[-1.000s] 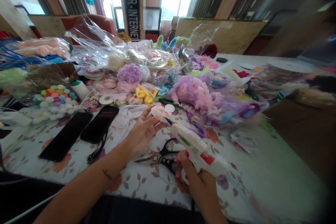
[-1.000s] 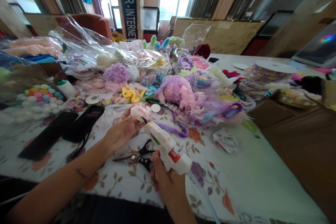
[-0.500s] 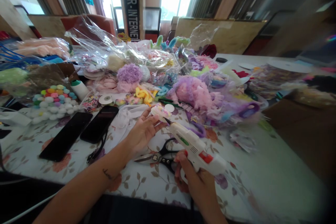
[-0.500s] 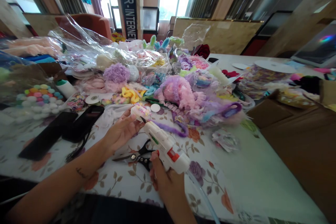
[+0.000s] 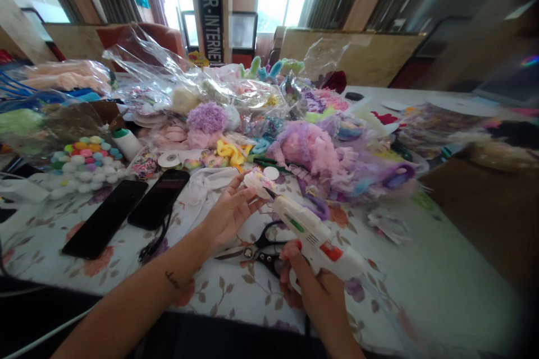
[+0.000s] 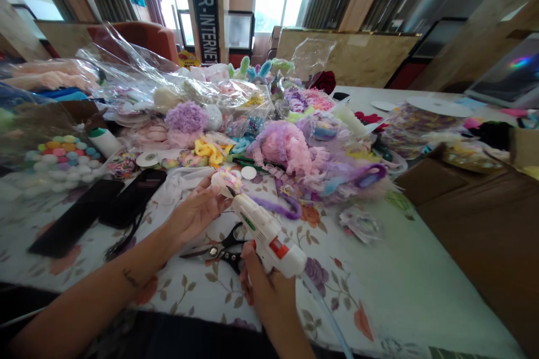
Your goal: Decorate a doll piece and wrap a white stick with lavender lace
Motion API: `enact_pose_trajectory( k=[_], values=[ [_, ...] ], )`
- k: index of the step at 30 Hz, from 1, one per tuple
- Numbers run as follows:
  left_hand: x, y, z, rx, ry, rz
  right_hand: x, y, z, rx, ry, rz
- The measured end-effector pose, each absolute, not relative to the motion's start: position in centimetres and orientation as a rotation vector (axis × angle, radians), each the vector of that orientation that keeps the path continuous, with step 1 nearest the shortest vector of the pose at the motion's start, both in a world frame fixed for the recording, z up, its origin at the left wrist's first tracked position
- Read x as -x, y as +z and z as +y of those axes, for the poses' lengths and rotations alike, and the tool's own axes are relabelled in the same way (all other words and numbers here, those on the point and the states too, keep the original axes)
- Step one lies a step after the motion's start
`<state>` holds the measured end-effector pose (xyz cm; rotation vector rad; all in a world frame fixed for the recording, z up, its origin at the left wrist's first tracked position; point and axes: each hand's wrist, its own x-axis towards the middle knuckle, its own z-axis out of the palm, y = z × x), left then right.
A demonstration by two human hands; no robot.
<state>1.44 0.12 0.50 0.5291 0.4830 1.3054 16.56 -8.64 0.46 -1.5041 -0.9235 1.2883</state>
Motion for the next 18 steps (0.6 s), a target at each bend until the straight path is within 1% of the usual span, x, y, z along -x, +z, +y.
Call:
enact_pose_trajectory(
  k=[18],
  values=[
    [-1.41,0.94,0.1,-0.514,1.286,0.494,-16.71,0.14,-8.65,1.487,1.307,-0.917]
  ],
)
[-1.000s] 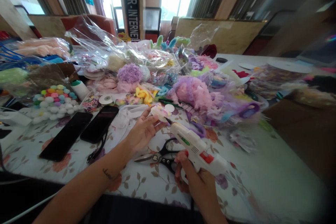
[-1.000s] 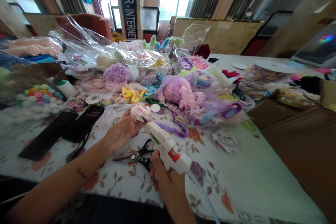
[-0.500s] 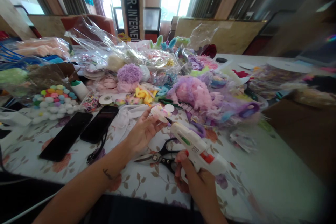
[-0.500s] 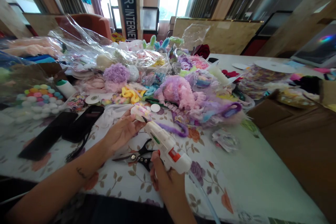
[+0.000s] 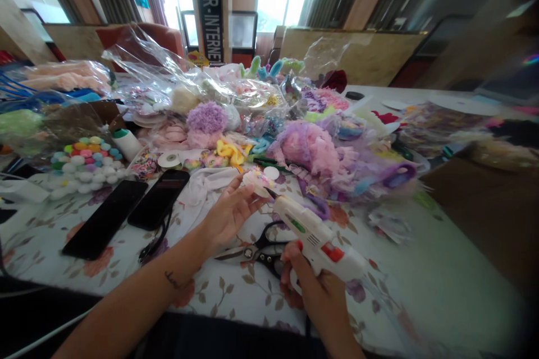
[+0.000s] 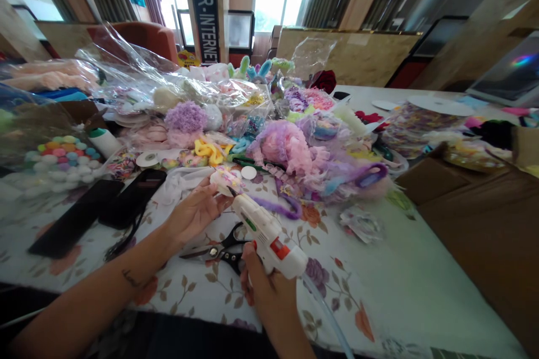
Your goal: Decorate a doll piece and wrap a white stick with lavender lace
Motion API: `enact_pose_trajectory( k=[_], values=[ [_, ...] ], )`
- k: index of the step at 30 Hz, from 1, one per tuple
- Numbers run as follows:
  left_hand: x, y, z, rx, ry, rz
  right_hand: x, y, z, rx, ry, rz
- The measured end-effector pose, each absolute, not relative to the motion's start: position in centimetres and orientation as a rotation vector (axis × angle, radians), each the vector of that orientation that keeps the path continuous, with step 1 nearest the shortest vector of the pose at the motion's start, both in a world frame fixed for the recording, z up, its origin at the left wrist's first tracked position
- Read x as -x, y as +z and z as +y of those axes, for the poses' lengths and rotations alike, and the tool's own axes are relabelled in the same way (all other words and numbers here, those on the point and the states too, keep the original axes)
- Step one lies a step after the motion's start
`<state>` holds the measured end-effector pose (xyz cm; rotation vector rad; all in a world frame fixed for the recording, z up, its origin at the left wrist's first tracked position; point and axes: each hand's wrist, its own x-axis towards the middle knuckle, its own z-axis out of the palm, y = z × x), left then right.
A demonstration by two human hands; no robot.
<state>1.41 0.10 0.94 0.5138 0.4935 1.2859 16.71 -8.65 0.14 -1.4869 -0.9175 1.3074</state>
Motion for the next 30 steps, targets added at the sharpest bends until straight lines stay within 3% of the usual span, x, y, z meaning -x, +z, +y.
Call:
enact_pose_trajectory(
  k=[30],
  values=[
    [-1.44,1.06,0.07,-0.442,1.27,0.504,-16.64,0.32,-8.62,1.524,1.3,-0.915]
  ],
)
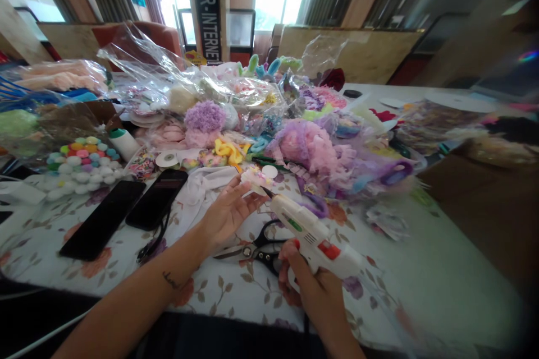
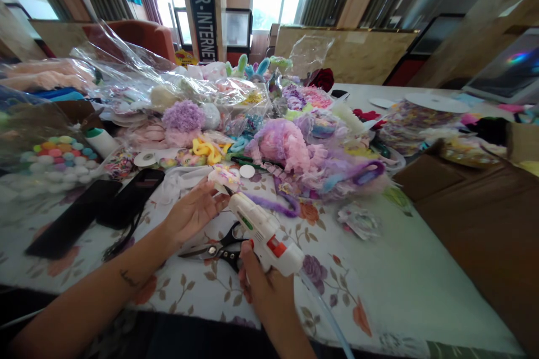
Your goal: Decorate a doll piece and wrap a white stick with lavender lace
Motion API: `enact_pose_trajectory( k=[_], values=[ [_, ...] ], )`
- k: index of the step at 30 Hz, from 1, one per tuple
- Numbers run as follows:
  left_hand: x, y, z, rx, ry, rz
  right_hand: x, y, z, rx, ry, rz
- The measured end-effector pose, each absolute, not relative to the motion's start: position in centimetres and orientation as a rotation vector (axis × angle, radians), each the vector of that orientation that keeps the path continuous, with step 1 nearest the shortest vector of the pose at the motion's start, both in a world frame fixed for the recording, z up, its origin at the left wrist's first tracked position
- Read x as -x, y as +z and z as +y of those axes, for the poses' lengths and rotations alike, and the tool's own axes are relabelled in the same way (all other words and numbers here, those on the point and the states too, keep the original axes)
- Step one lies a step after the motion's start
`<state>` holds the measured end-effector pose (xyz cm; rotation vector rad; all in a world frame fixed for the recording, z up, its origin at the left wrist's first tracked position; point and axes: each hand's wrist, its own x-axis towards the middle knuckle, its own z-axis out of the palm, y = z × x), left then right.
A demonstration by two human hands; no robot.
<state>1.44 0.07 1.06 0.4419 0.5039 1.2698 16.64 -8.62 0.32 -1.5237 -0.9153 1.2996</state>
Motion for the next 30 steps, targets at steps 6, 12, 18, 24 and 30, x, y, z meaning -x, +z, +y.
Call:
enact_pose_trajectory(
  k=[6,12,18,24,30],
  values=[
    [-1.32,1.2,0.24,-0.456,1.278,0.522,-16.6,0.29,-8.61,1.494,1.285,-0.932],
    [-1.06,1.55,0.27,-0.407,1.285,0.551,-16.38,0.68,-8.63,1.482,1.28,-0.885],
    [-1.12,1.39,0.37,-0.364,1.284,0.529,-16.43,0.92,-8.65,1.45,1.288,-0.902],
    [-1.4,0.97,0.34,-0.445,1.21,0.488,-16.47,0.33,-8.52,1.439,1.278,-0.951],
    [-1.35,1.18,0.21,-0.432,1.213,0.488,-16.32,0.32,-8.54,1.433,1.271,-0.907]
  ],
)
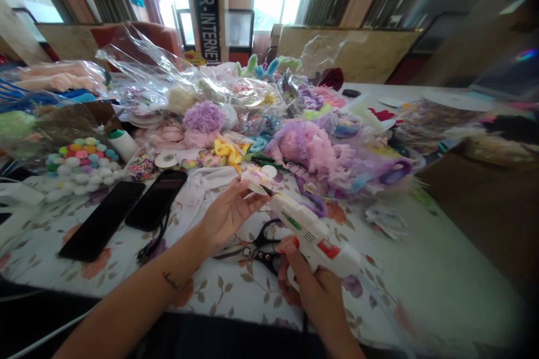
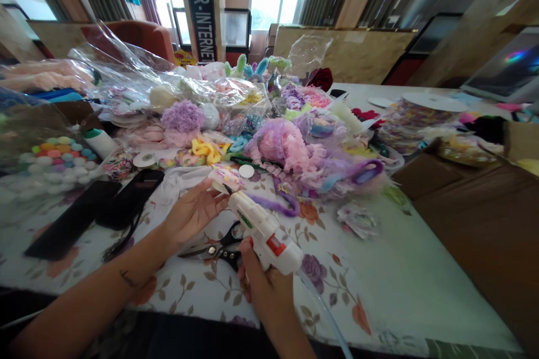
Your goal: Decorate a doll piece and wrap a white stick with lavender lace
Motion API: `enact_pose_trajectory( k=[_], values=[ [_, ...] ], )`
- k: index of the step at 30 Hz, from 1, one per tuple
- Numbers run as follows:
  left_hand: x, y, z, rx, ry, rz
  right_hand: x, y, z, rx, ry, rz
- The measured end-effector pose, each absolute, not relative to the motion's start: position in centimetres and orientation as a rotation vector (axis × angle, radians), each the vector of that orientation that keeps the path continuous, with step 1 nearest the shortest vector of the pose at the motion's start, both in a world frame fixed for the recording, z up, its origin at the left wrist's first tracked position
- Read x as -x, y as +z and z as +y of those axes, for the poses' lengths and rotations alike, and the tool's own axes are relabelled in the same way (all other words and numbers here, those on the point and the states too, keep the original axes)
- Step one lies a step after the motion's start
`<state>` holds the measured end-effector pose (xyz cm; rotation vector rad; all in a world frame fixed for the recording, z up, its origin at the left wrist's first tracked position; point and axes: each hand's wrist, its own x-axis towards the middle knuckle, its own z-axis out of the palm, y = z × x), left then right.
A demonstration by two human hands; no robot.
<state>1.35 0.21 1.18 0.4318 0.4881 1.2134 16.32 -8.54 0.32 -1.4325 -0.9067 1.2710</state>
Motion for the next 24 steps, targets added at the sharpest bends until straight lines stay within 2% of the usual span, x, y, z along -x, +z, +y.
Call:
enact_pose_trajectory(
  k=[24],
  values=[
    [-1.2,1.37,0.33,-0.379,1.236,0.51,-16.39,0.74,-8.47,1.478,1.289,-0.873]
  ],
)
